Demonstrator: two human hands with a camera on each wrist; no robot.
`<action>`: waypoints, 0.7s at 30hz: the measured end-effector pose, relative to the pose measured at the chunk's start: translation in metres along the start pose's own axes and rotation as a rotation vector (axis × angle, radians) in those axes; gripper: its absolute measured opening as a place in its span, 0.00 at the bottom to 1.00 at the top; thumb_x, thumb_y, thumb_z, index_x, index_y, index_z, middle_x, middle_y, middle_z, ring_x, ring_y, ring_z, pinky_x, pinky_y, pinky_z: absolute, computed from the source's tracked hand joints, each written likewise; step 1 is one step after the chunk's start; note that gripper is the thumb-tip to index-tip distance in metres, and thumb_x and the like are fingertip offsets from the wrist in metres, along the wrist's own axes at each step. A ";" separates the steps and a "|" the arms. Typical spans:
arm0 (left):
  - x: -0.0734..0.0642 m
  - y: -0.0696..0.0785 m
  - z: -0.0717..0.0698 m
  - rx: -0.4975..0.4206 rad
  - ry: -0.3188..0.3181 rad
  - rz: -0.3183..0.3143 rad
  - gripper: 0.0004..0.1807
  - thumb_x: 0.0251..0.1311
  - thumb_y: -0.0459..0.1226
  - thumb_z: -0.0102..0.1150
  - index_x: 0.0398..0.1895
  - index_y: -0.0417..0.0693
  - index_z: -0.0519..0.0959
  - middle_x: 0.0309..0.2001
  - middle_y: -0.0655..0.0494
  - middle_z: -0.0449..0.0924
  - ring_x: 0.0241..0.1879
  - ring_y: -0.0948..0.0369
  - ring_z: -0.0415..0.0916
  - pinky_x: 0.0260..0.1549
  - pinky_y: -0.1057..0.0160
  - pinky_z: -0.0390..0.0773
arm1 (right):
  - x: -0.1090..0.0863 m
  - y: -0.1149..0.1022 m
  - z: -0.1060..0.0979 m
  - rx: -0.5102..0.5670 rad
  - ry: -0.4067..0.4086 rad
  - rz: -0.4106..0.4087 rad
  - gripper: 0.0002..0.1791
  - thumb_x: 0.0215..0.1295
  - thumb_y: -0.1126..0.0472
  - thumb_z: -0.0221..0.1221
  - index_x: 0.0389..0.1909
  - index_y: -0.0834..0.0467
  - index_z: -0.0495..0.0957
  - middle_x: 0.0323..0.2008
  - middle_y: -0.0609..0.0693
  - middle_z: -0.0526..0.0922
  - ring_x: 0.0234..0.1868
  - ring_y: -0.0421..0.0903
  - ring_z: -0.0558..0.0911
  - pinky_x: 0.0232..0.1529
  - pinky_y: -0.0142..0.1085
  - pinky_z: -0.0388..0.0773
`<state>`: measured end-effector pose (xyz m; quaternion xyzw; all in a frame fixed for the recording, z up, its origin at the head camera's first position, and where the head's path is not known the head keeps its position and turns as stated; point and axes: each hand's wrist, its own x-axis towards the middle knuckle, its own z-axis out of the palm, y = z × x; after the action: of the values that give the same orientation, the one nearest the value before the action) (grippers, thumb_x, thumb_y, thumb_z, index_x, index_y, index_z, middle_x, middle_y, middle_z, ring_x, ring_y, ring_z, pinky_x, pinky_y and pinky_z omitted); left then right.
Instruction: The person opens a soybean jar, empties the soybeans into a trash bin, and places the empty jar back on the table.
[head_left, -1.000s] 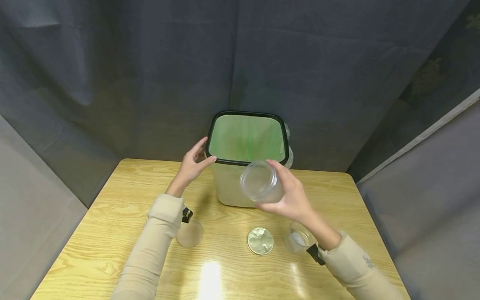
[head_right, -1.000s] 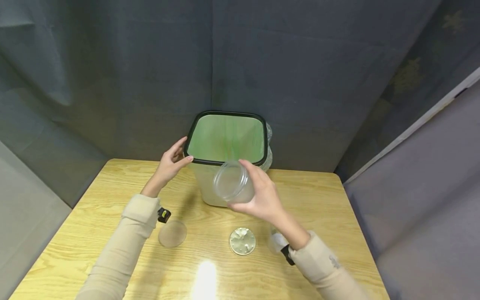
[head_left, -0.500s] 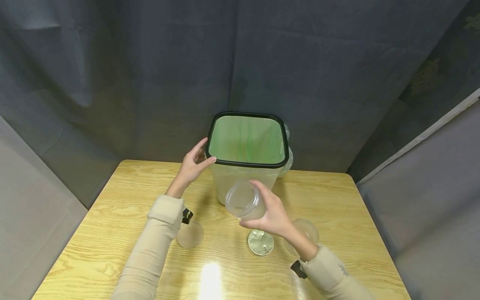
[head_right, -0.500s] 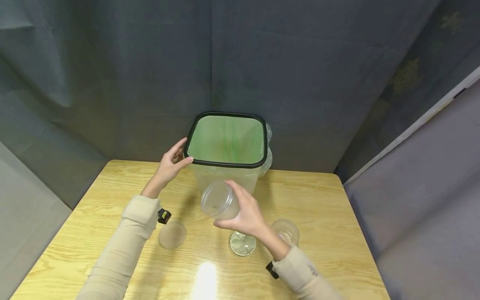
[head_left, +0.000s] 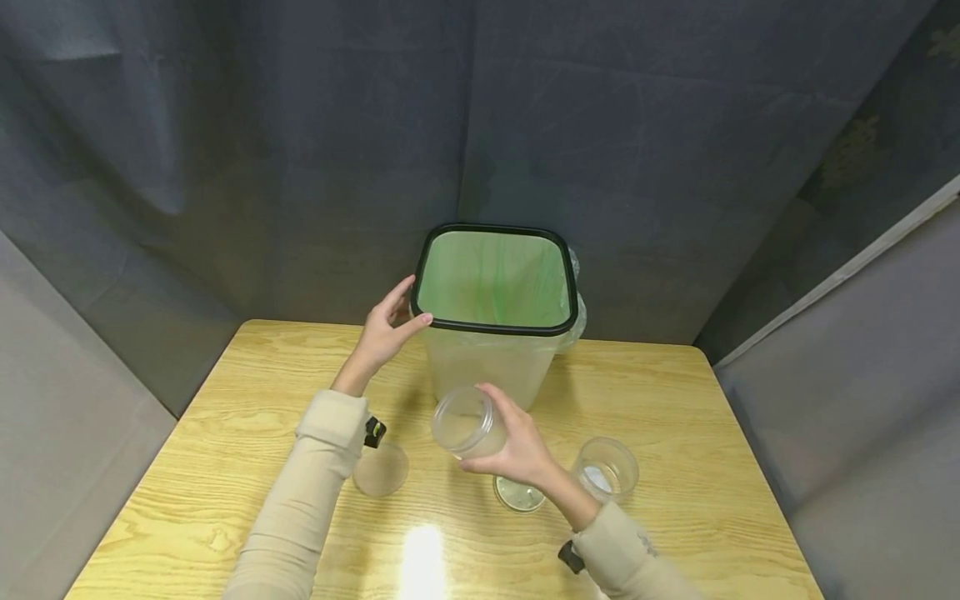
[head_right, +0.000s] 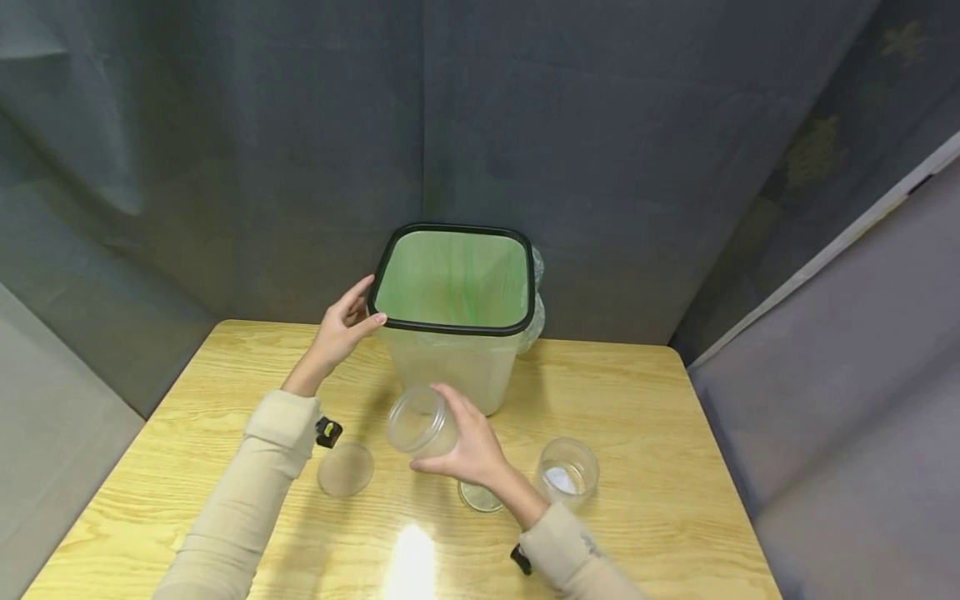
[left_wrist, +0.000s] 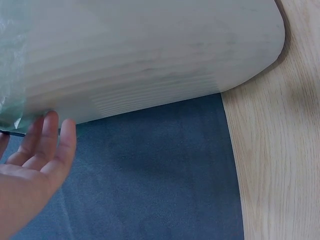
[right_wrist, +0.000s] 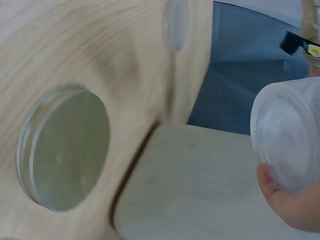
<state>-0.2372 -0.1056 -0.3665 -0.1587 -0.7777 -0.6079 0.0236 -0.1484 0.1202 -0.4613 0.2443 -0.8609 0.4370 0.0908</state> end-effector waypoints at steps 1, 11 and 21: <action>0.000 0.000 0.000 0.001 -0.001 0.000 0.37 0.58 0.32 0.56 0.69 0.40 0.52 0.56 0.32 0.66 0.55 0.42 0.64 0.55 0.47 0.63 | 0.000 0.001 0.003 0.008 0.001 0.005 0.56 0.24 0.52 0.76 0.62 0.55 0.62 0.56 0.56 0.71 0.53 0.57 0.73 0.50 0.55 0.68; -0.001 0.001 -0.002 0.019 -0.014 -0.010 0.37 0.59 0.34 0.56 0.70 0.43 0.51 0.55 0.34 0.66 0.55 0.43 0.63 0.54 0.47 0.64 | -0.007 0.018 0.033 0.048 -0.043 0.082 0.55 0.28 0.50 0.76 0.63 0.53 0.60 0.59 0.55 0.68 0.56 0.57 0.70 0.50 0.56 0.67; -0.001 0.000 -0.003 0.013 -0.015 -0.004 0.37 0.59 0.33 0.55 0.69 0.41 0.51 0.52 0.34 0.68 0.53 0.44 0.65 0.52 0.47 0.65 | -0.012 0.034 0.061 0.069 -0.103 0.156 0.55 0.30 0.51 0.75 0.64 0.52 0.58 0.55 0.57 0.71 0.53 0.59 0.71 0.48 0.56 0.68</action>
<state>-0.2365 -0.1085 -0.3664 -0.1618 -0.7822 -0.6014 0.0177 -0.1516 0.0930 -0.5264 0.2018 -0.8652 0.4590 0.0035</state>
